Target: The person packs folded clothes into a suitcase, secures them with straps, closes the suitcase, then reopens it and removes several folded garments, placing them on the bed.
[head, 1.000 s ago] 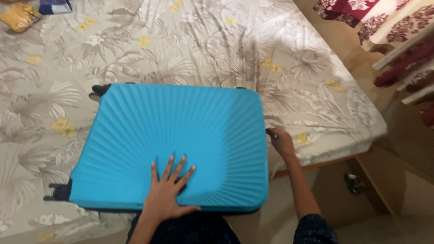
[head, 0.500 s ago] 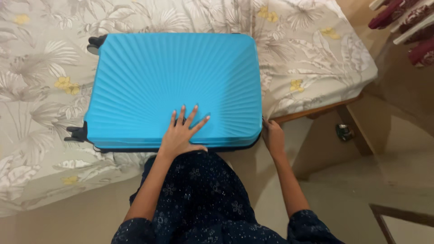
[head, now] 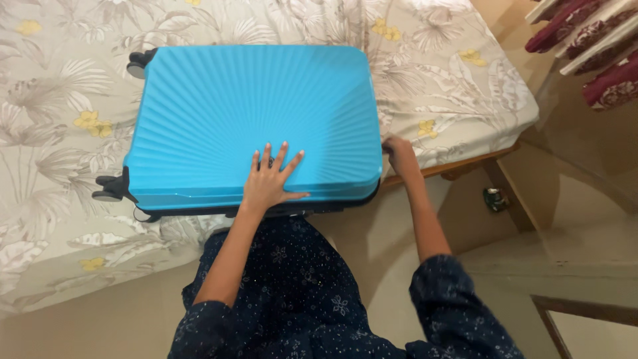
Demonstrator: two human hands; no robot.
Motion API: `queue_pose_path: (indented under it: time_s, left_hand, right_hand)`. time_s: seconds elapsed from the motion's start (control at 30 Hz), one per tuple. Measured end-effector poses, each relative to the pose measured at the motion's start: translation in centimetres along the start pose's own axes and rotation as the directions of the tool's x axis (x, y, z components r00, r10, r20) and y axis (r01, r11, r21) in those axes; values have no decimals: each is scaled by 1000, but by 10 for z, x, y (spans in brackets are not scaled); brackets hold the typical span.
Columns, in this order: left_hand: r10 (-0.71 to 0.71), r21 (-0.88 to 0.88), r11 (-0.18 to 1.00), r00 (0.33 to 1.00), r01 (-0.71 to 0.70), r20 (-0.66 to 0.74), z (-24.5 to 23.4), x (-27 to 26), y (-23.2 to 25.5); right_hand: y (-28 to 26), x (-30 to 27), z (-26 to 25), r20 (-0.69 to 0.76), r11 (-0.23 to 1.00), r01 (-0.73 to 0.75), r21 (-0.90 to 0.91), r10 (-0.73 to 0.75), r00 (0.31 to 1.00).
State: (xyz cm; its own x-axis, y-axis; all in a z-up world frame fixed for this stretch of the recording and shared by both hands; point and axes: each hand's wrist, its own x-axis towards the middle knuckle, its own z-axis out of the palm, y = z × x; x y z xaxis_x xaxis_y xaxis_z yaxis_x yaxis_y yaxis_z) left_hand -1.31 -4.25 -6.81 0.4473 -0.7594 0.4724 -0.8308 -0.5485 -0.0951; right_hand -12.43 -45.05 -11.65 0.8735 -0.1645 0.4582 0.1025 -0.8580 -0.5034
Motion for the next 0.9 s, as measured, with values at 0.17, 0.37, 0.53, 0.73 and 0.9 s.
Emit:
queue_pose_path:
  time_s: [0.17,0.37,0.53,0.73,0.9]
  left_hand:
    - [-105,-8,994,994,105,-23,19,43,20]
    - [-99,26,995,994,100,-35,25,51,26]
    - [-93,33,995,995,94,-33,27,49,26]
    - [-95,20,995,995,95,-13,26,48,26]
    - [-93,3,996,996,93,1,26,49,25]
  right_hand:
    - [42,38,13,-77,974,11,-228,-29,997]
    - [50,14,27,-149,952,-38,-304,-8,989]
    - [17,-38,17,-177,946,-70,-315,14,984]
    - [-47,-87,21,-200,913,-266,-308,212,957]
    - [-99,-108,46,-272,875,-379,-301,302,914]
